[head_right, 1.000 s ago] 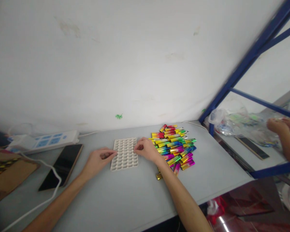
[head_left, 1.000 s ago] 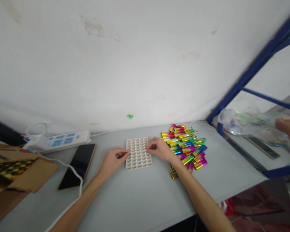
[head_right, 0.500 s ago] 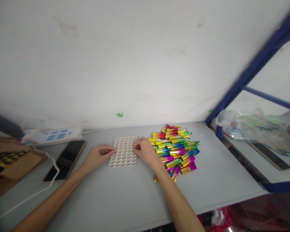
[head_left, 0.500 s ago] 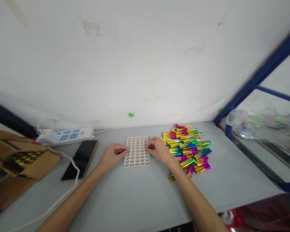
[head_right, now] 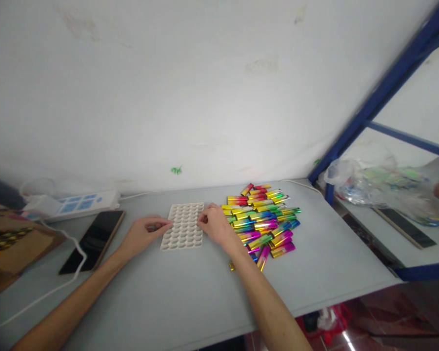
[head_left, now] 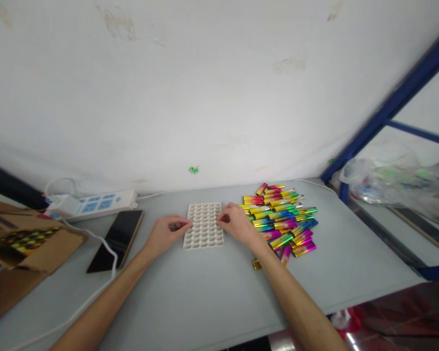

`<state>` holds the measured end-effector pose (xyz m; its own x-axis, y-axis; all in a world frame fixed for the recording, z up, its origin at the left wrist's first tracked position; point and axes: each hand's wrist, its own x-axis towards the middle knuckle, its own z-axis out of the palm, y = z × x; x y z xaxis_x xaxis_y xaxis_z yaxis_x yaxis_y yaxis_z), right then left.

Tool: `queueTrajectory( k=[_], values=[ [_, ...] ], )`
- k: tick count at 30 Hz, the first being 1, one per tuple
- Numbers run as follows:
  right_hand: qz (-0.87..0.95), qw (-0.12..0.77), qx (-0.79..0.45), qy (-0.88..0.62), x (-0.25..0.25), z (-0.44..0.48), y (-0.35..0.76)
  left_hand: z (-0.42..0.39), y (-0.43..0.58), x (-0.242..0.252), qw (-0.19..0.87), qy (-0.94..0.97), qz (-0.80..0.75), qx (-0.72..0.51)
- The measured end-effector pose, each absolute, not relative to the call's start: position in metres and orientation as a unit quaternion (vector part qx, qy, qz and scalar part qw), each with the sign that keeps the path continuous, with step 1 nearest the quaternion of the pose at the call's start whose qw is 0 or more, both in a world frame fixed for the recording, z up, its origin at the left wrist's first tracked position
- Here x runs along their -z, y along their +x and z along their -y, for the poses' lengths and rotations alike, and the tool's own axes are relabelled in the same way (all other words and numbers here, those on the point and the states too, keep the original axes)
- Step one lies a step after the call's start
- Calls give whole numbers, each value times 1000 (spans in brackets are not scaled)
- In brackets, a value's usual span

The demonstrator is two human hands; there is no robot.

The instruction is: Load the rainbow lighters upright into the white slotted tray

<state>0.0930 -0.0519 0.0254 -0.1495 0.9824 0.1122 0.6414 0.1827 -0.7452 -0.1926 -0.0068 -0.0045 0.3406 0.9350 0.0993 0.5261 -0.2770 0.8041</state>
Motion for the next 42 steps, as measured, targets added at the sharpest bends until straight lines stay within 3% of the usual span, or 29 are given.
queueTrajectory(
  k=[15,22,36,39,42],
  values=[
    [729,289,-245,-570,-24,46,101,14,-186,7,380,724,-495,-294],
    [751,229,-234,-573,-35,46,109,16,-175,4,356,734,-502,-286],
    [764,239,-232,-553,-43,52,125,20,-179,1,270,788,-488,-260],
    [738,275,-174,-591,-53,48,163,22,-177,0,268,790,-484,-265],
    [701,206,-82,-678,-60,34,209,26,-175,0,267,795,-474,-268]
  ],
)
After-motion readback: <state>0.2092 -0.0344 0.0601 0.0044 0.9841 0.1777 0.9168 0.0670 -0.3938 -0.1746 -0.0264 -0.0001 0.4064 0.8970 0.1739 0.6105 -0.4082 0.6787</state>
